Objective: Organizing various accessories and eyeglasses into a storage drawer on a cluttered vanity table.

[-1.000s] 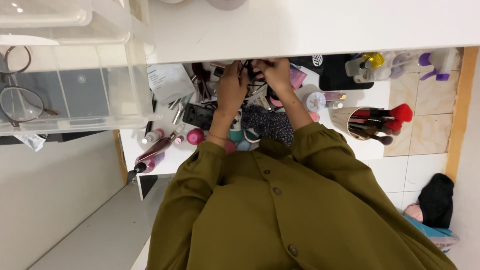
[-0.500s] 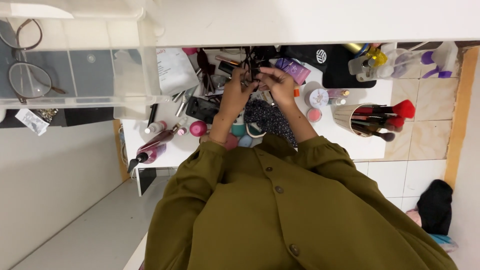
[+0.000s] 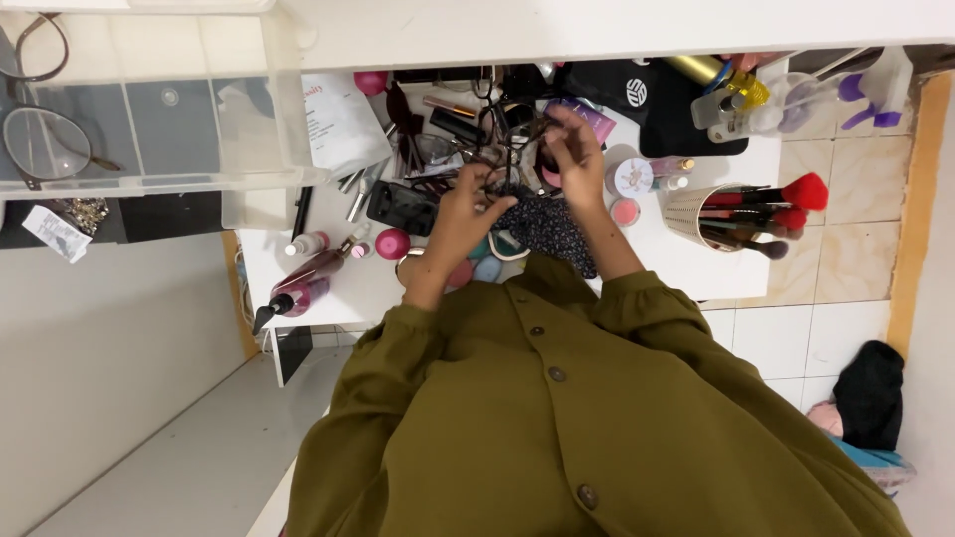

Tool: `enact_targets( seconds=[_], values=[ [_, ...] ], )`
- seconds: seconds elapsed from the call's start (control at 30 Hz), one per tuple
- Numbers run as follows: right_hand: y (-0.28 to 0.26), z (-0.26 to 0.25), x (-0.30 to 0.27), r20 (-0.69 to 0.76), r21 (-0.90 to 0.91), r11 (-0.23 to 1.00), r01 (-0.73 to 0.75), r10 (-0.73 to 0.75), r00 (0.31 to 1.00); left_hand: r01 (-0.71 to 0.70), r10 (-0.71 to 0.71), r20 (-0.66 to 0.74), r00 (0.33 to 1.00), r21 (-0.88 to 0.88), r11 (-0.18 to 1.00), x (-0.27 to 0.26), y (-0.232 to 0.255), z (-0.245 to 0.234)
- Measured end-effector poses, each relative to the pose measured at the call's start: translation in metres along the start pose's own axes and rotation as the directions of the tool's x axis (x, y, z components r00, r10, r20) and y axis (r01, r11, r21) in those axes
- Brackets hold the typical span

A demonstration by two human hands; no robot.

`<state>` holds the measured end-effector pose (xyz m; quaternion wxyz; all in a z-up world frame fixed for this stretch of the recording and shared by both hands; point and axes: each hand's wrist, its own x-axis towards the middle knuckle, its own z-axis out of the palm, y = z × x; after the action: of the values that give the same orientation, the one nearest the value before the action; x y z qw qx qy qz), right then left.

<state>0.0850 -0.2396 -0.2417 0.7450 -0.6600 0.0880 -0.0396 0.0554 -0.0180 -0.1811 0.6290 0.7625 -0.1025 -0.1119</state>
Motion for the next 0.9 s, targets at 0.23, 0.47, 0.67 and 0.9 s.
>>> enact_targets(
  seconds=[0.23,0.47,0.67,0.9],
  values=[
    [-0.055,0.017,-0.008,-0.005,-0.321,0.916,-0.24,0.252,0.968,0.032,-0.024,0.095,0.995,-0.079,0.996,-0.029,0.038,-0.007],
    [-0.028,0.002,-0.006,0.193,-0.129,0.955,0.266,-0.239,0.952,-0.034,0.03,0.15,0.988,0.025,0.999,-0.038,0.054,-0.013],
    [-0.064,0.02,-0.021,0.131,-0.052,0.989,0.142,-0.134,0.982,-0.028,0.019,0.157,0.987,0.057,0.998,-0.04,0.07,-0.019],
    [-0.082,0.031,-0.03,0.101,-0.053,0.998,0.043,-0.037,0.994,-0.111,0.113,0.013,0.994,-0.099,0.989,-0.034,0.068,-0.024]
  ],
)
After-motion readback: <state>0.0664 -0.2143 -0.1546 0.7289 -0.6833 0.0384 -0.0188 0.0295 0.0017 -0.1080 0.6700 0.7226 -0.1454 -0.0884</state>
